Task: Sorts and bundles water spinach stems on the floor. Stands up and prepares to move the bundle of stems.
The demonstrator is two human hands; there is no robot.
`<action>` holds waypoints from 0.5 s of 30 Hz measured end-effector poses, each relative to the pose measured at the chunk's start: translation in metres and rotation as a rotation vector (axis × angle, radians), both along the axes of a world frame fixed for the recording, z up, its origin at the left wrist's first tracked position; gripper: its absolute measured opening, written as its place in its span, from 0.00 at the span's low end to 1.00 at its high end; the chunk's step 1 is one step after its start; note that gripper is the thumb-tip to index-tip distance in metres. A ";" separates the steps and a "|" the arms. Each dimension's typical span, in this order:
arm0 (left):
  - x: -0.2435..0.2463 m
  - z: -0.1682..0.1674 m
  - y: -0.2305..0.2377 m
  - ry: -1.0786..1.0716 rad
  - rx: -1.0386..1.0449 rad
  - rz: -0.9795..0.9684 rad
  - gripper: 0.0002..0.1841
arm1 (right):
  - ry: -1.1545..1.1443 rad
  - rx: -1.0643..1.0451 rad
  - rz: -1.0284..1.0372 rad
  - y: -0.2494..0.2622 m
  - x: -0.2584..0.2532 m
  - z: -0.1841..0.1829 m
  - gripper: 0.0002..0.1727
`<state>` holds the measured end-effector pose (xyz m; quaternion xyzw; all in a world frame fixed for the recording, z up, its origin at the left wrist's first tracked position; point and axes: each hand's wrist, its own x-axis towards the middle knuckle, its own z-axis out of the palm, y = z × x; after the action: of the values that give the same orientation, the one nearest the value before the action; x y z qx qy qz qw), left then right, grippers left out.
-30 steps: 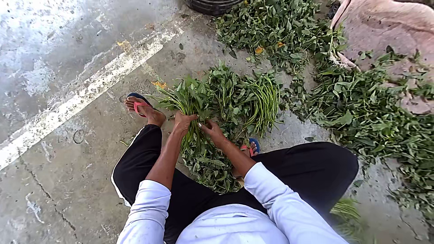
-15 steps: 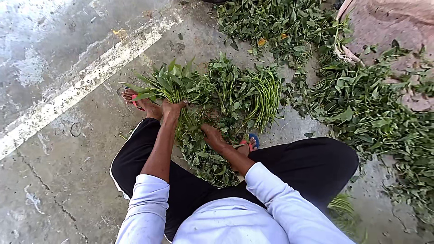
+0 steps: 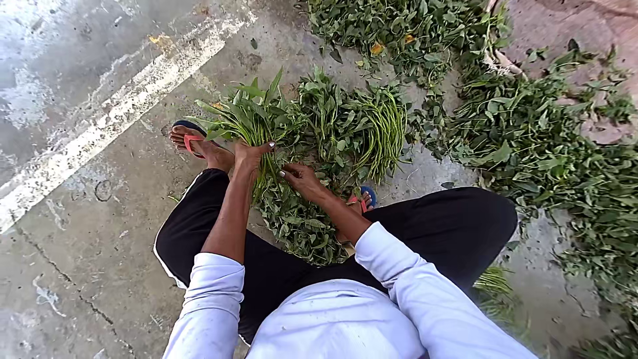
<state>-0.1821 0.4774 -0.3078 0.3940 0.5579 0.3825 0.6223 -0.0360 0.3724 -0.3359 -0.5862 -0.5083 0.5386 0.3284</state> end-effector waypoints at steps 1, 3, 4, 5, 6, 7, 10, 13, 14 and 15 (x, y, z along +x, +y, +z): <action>0.000 0.000 0.000 -0.010 -0.007 0.003 0.29 | 0.043 -0.005 -0.011 -0.003 -0.005 -0.002 0.17; -0.002 0.001 -0.001 -0.035 -0.034 0.003 0.28 | 0.078 0.092 0.037 -0.017 -0.012 0.001 0.16; -0.003 0.002 0.000 -0.053 -0.047 0.002 0.27 | 0.068 0.179 0.072 -0.023 -0.013 0.000 0.15; -0.002 0.002 -0.001 -0.071 -0.066 -0.001 0.25 | 0.037 0.255 0.089 -0.028 -0.013 -0.001 0.15; -0.002 0.002 -0.003 -0.090 -0.086 -0.001 0.25 | -0.015 0.327 0.092 -0.032 -0.013 0.000 0.15; 0.001 0.001 -0.005 -0.095 -0.101 0.015 0.24 | -0.090 0.403 0.093 -0.035 -0.012 0.001 0.15; 0.002 -0.002 -0.002 -0.035 -0.097 0.089 0.27 | -0.320 0.634 0.120 -0.043 -0.013 0.006 0.17; -0.005 -0.001 0.005 0.054 -0.081 0.092 0.32 | -0.426 0.597 0.051 -0.045 -0.008 0.020 0.14; -0.005 0.000 0.005 0.057 -0.079 0.085 0.33 | -0.441 0.470 0.037 -0.039 -0.001 0.028 0.12; -0.003 0.000 0.002 0.051 -0.079 0.072 0.33 | -0.446 0.330 0.034 -0.029 0.006 0.036 0.21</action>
<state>-0.1853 0.4798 -0.3078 0.3583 0.6021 0.3720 0.6088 -0.0304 0.3437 -0.2999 -0.6203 -0.6587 0.3115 0.2903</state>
